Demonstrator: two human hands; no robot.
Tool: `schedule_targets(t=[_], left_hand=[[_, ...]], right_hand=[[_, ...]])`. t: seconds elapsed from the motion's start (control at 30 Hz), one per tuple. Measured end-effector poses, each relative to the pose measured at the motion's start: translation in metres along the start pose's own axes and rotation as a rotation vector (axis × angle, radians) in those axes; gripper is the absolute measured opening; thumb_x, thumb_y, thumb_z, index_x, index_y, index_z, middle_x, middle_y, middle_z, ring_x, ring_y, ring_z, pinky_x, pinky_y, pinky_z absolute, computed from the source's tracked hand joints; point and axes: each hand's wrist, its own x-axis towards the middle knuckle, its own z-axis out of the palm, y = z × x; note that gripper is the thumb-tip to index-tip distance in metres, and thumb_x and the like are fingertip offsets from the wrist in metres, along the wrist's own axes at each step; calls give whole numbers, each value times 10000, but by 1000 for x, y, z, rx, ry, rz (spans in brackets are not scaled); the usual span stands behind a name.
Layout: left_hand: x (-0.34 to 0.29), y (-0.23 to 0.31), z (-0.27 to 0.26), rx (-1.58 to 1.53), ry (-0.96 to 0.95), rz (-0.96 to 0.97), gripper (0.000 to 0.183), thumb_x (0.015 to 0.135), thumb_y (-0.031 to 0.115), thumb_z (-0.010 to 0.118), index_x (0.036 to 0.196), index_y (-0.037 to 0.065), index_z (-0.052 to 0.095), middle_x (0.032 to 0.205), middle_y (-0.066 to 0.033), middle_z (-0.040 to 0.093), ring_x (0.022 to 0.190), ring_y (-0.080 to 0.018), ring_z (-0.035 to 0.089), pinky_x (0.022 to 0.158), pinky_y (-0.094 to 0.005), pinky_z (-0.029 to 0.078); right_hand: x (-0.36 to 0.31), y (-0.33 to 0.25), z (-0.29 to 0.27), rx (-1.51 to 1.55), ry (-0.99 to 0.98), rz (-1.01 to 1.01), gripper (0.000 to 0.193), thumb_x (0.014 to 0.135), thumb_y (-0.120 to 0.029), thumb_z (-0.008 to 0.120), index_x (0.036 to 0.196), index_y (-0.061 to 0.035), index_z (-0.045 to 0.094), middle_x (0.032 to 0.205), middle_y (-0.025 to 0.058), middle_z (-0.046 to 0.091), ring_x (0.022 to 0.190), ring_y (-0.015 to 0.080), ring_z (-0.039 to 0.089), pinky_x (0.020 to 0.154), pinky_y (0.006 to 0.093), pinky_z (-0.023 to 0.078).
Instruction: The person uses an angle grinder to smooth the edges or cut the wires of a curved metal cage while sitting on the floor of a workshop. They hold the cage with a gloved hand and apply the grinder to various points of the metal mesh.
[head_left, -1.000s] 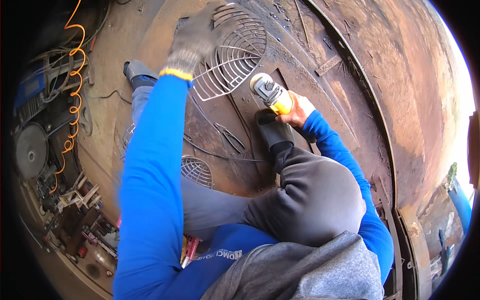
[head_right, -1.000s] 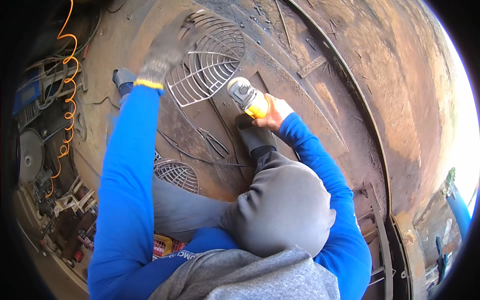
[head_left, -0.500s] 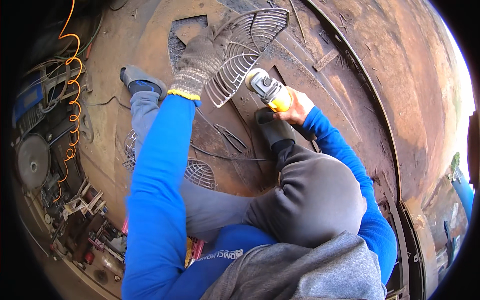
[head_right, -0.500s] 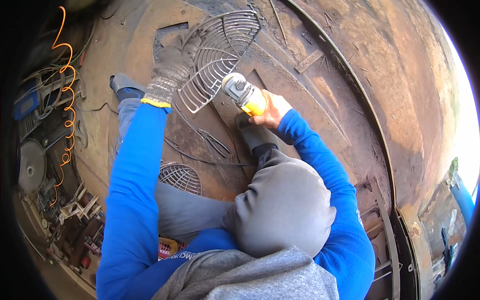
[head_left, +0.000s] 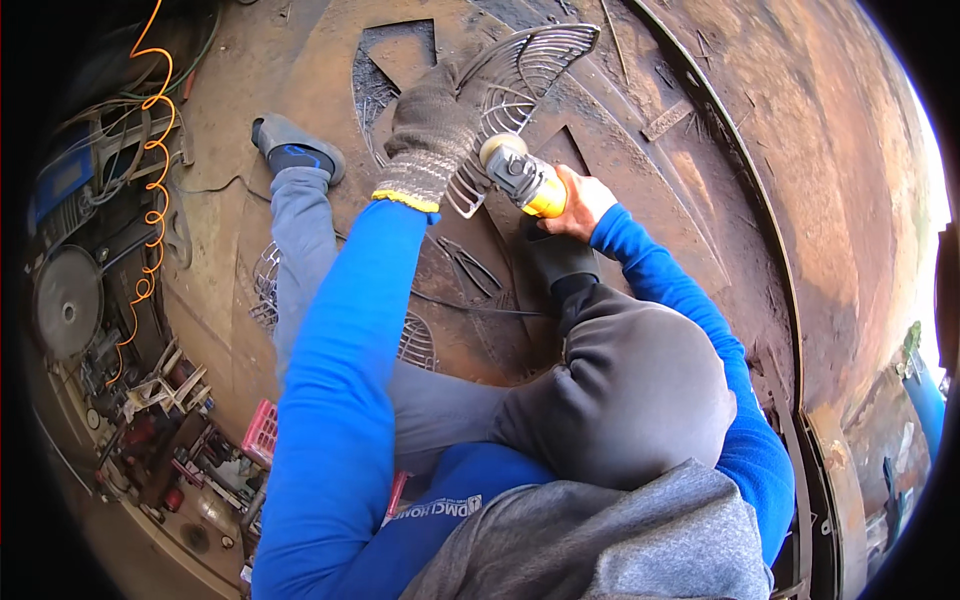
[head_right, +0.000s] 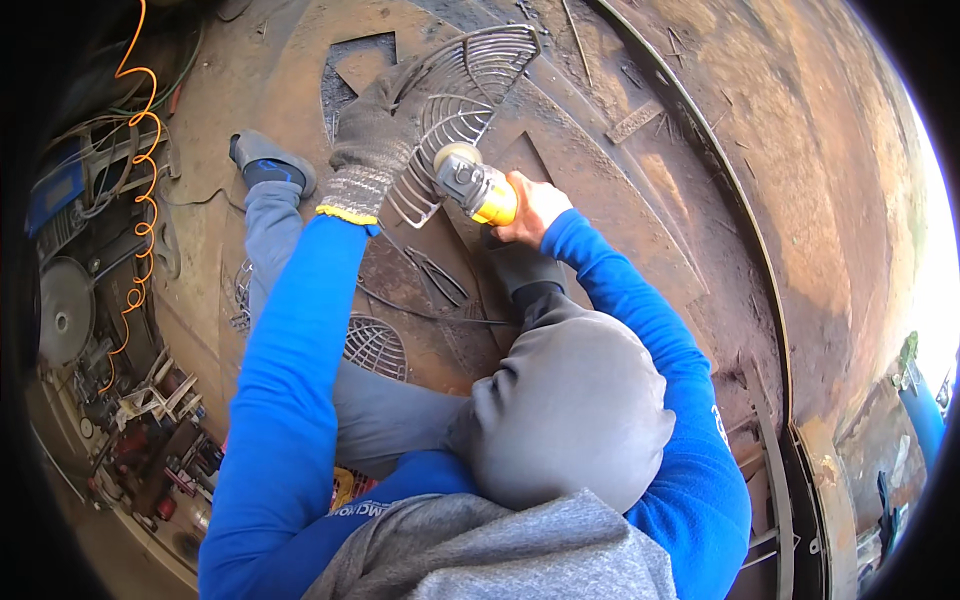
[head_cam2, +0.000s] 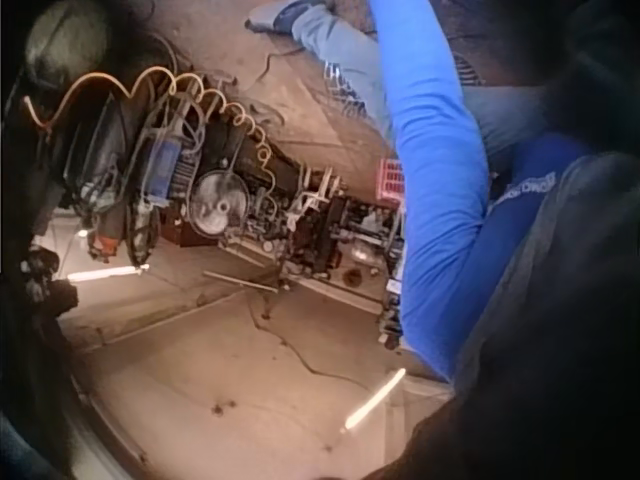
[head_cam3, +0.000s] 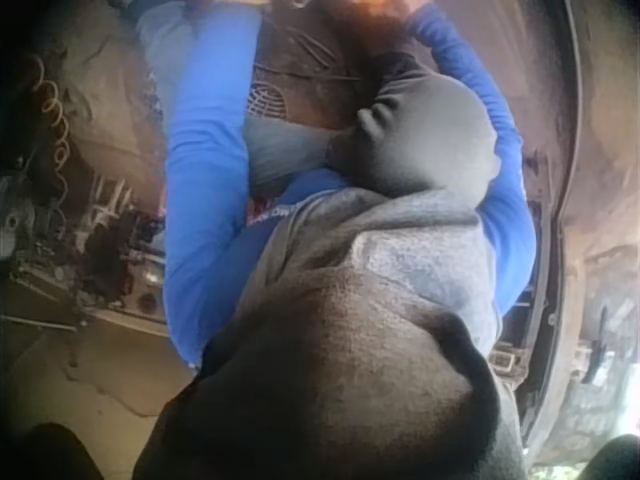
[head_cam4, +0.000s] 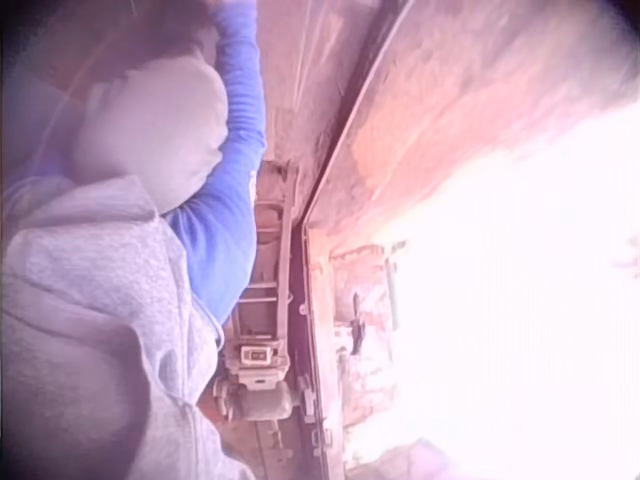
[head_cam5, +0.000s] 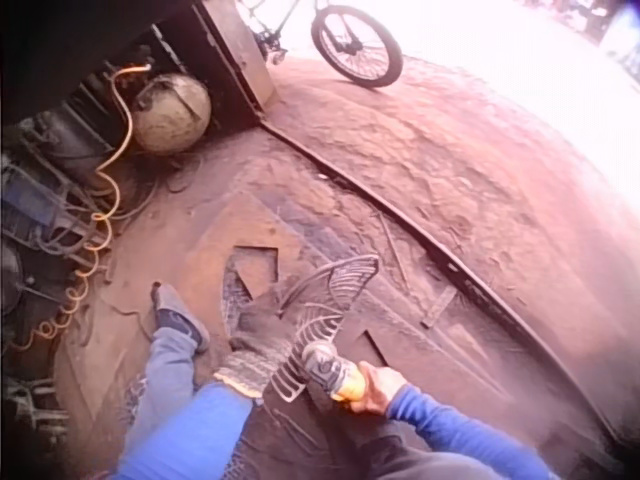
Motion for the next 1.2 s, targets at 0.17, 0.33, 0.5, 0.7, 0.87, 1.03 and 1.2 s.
schedule_targets(t=[0.17,0.33,0.5,0.7,0.87,1.03,1.2], left_hand=[[0,21,-9,-23,-30,-10,462,956,420,642,1355,187,634,1259,-180,680,1160,-418,633,985,-464,515],[-3,31,-17,-43,-54,-62,458,961,311,658,1388,153,616,1314,-156,677,1213,-350,642,1028,-396,497],[-2,27,-17,22,-51,-41,446,960,317,652,1382,174,618,1283,-171,681,1177,-379,647,1003,-427,510],[-2,28,-10,-50,19,12,397,971,368,627,1331,200,642,1229,-191,685,1119,-418,652,959,-485,529],[6,38,-14,64,-103,-115,474,972,458,611,1330,149,648,1236,-192,689,1151,-396,648,977,-432,517],[9,44,-14,139,-90,-6,444,981,461,585,1251,117,664,1176,-218,691,1098,-433,648,944,-485,518],[7,45,-13,152,-96,5,411,989,429,577,1231,109,662,1176,-236,683,1104,-438,642,944,-491,515]], right_hand=[[2,4,1,-30,-4,2,629,683,-380,858,1142,-77,554,959,222,706,930,432,687,841,495,547],[6,7,4,-4,-9,20,631,650,-328,878,1127,-73,554,976,211,701,939,427,686,852,487,549],[6,7,2,-26,-23,20,654,650,-326,876,1160,-71,557,1005,211,704,956,425,685,865,480,547],[5,4,1,-52,-36,66,672,648,-317,874,1191,-67,568,1018,215,707,971,421,688,876,472,550],[0,-5,-4,1,-14,59,675,644,-305,869,1201,-56,580,1012,217,709,959,418,694,869,469,551],[-2,-7,-10,27,-6,51,670,637,-308,868,1189,-46,591,989,218,712,938,415,700,853,467,551],[1,-3,-9,-35,-16,52,668,637,-324,871,1178,-56,584,973,220,715,925,418,703,843,474,559]])
